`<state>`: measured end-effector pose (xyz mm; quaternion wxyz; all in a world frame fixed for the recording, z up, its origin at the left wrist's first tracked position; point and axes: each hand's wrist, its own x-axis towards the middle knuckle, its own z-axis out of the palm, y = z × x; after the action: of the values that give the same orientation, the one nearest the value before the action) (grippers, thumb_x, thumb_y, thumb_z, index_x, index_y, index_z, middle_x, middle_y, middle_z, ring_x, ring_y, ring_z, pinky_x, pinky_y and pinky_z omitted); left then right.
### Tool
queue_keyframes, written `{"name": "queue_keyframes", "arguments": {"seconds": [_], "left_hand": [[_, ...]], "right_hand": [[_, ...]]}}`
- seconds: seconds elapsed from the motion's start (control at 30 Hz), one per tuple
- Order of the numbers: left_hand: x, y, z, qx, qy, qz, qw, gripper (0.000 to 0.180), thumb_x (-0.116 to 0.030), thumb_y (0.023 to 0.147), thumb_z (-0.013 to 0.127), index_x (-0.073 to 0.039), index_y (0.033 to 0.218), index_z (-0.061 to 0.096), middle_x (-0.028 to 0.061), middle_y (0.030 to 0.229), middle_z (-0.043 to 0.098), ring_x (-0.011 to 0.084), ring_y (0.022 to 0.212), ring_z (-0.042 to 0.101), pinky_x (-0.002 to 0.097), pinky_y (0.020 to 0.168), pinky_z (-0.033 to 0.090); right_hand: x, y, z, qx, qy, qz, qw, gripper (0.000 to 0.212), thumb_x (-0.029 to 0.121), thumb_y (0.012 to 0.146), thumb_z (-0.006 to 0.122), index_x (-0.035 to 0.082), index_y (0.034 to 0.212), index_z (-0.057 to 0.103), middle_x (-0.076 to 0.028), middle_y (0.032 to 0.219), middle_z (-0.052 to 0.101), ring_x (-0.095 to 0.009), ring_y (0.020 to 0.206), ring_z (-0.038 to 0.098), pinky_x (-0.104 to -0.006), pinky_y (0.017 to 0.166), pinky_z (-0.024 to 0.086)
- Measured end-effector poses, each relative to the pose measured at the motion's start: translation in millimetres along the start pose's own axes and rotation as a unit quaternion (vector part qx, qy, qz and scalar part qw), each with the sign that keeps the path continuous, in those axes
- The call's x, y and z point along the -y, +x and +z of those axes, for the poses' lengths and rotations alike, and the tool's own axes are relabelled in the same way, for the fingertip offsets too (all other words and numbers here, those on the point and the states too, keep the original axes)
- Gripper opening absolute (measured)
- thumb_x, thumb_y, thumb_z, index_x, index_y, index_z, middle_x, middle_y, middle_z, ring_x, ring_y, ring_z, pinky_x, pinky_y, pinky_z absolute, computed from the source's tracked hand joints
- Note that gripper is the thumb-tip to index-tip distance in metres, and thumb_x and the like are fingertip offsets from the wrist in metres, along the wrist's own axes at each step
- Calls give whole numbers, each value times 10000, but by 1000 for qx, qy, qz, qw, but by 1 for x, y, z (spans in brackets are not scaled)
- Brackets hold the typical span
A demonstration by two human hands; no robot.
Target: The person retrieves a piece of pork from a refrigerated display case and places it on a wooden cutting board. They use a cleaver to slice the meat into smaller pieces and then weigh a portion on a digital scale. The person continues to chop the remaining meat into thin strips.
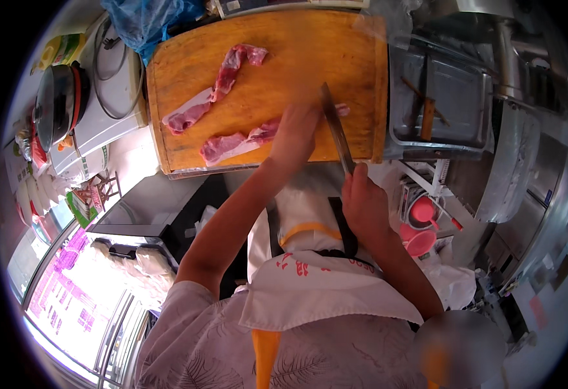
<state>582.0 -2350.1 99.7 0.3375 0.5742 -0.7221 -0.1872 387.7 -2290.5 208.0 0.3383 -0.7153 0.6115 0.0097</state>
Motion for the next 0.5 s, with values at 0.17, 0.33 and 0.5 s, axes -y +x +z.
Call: {"name": "queue_keyframes", "arguments": {"seconds": [0.17,0.33,0.5], "left_hand": [[3,0,4,0,-16,5,1000,326,120,787,647,20,1092,702,172,1095,663,405,1044,630,477,901,550],[-23,14,-20,38,25,-96,994,196,25,885,668,-30,1071,694,150,1106,677,401,1039,634,482,893,539],[-20,56,-27,95,5,19,995,88,-83,953,707,-68,1037,691,144,1067,686,389,1007,653,483,860,537]], "right_hand": [[-7,41,26,11,-42,-24,999,187,84,994,604,-34,1097,501,-241,834,689,-431,794,729,-512,678,605],[2,62,5,-95,58,-16,994,156,122,1037,607,-2,1020,515,-239,809,675,-433,774,723,-520,627,559],[-3,28,-36,-191,139,62,970,181,160,1078,604,15,1018,513,-237,727,642,-427,676,697,-492,559,503]]}}
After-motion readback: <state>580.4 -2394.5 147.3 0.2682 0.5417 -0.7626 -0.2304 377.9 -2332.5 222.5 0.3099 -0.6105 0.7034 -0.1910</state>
